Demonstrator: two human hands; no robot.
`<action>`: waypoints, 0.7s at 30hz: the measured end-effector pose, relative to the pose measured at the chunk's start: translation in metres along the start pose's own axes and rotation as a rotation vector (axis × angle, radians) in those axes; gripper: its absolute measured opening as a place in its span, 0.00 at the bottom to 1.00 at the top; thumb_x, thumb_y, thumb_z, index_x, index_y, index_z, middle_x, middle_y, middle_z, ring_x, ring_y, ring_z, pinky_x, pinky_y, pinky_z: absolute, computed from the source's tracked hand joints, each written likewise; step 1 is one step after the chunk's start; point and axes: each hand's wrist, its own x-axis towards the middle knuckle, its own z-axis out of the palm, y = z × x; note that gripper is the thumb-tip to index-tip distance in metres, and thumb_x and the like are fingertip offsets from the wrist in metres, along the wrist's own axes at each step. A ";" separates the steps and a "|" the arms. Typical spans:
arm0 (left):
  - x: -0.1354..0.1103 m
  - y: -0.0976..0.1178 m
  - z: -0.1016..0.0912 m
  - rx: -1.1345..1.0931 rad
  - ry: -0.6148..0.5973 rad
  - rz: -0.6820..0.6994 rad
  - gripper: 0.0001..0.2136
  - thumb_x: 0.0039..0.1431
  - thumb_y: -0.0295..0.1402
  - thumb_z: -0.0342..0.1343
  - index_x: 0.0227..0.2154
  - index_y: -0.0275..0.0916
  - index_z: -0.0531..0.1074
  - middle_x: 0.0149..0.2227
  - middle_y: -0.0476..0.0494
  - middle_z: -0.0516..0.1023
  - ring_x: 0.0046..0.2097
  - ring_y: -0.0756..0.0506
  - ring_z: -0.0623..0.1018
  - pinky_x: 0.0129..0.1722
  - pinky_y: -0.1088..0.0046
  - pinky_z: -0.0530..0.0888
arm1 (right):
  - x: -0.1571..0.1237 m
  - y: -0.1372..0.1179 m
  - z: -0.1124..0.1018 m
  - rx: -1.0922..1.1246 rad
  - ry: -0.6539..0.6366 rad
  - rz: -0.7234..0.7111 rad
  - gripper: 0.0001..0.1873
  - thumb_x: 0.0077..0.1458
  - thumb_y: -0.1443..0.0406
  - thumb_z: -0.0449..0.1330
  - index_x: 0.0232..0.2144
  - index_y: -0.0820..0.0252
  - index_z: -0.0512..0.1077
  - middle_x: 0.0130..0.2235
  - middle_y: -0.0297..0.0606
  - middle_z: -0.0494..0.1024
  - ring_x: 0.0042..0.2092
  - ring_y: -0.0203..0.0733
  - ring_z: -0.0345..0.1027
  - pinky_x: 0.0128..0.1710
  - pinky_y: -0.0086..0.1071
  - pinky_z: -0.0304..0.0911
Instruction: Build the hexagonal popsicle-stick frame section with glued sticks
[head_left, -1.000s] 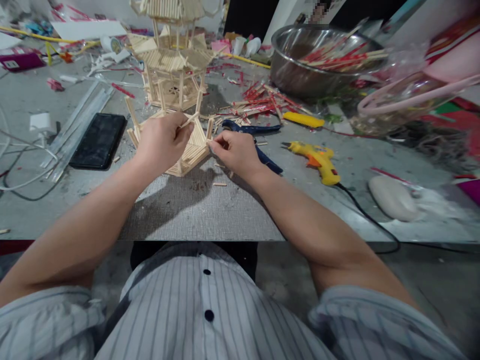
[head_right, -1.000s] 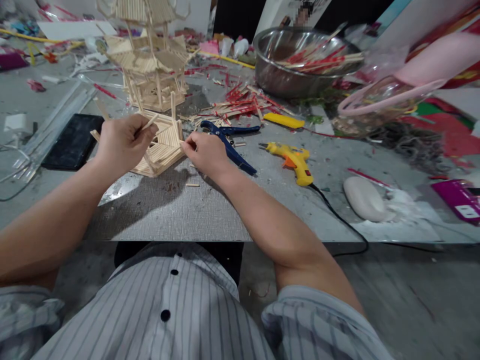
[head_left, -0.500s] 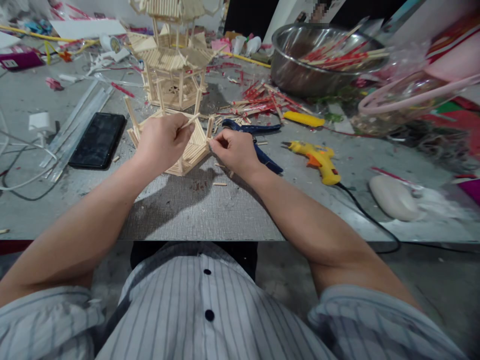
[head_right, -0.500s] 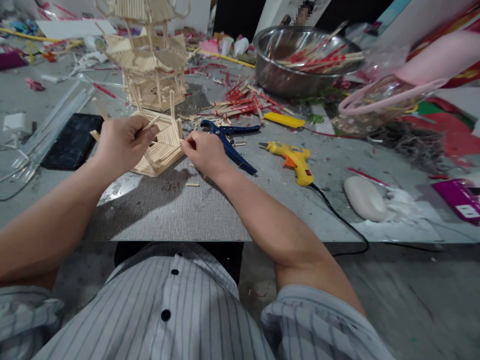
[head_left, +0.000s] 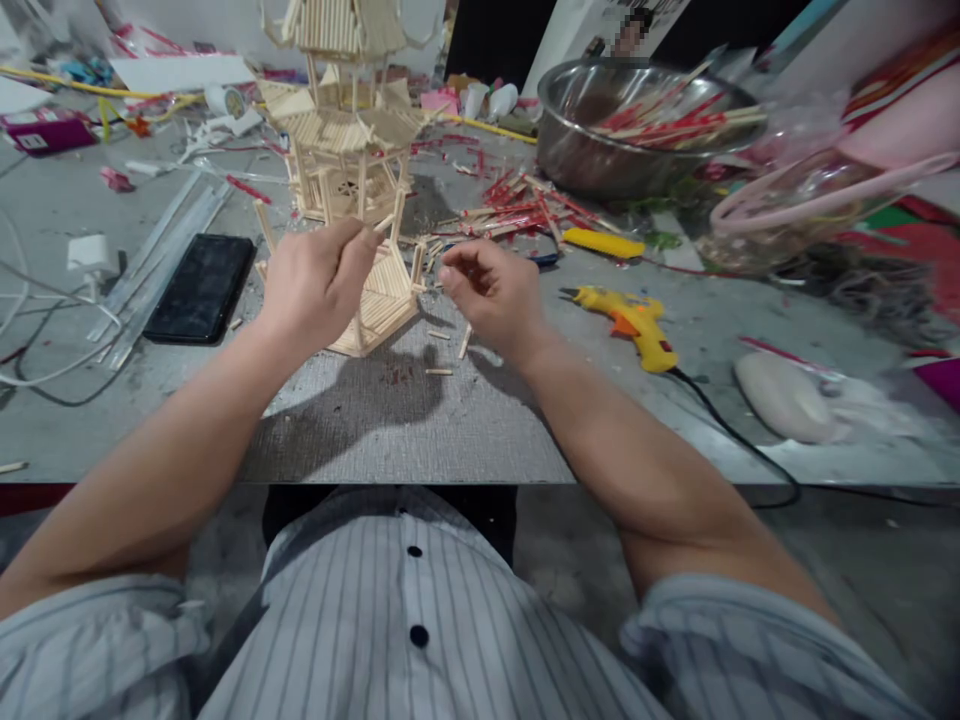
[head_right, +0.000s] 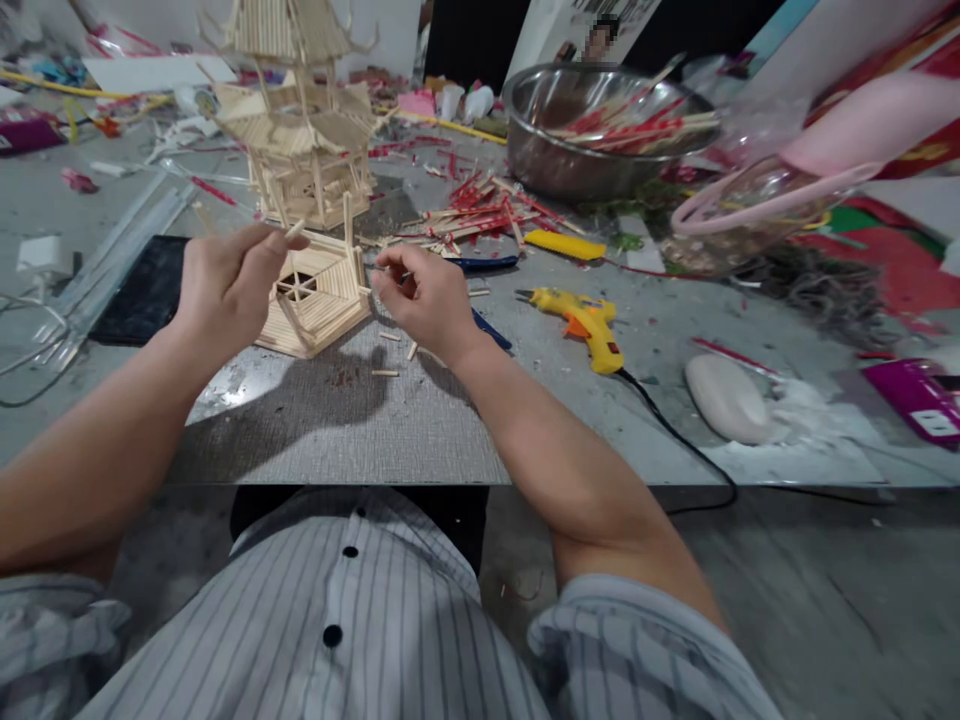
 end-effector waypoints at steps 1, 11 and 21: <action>-0.002 0.002 -0.001 0.010 -0.009 0.013 0.18 0.65 0.36 0.40 0.39 0.37 0.75 0.24 0.47 0.73 0.29 0.49 0.73 0.31 0.73 0.64 | -0.001 -0.001 -0.001 0.084 -0.014 0.009 0.17 0.56 0.51 0.56 0.38 0.57 0.70 0.30 0.32 0.70 0.26 0.31 0.62 0.28 0.30 0.62; -0.012 0.028 -0.011 0.335 -0.264 0.190 0.25 0.63 0.34 0.38 0.62 0.37 0.56 0.35 0.42 0.80 0.33 0.46 0.78 0.29 0.74 0.67 | -0.003 -0.034 -0.008 0.680 -0.263 0.171 0.19 0.51 0.50 0.63 0.36 0.57 0.67 0.27 0.28 0.72 0.21 0.28 0.64 0.19 0.24 0.62; -0.015 0.018 -0.010 0.155 -0.253 0.293 0.19 0.63 0.37 0.43 0.52 0.37 0.69 0.32 0.42 0.79 0.33 0.46 0.76 0.29 0.74 0.66 | 0.002 -0.035 -0.017 0.660 -0.282 0.361 0.14 0.51 0.55 0.64 0.31 0.57 0.66 0.25 0.29 0.73 0.21 0.29 0.65 0.20 0.25 0.63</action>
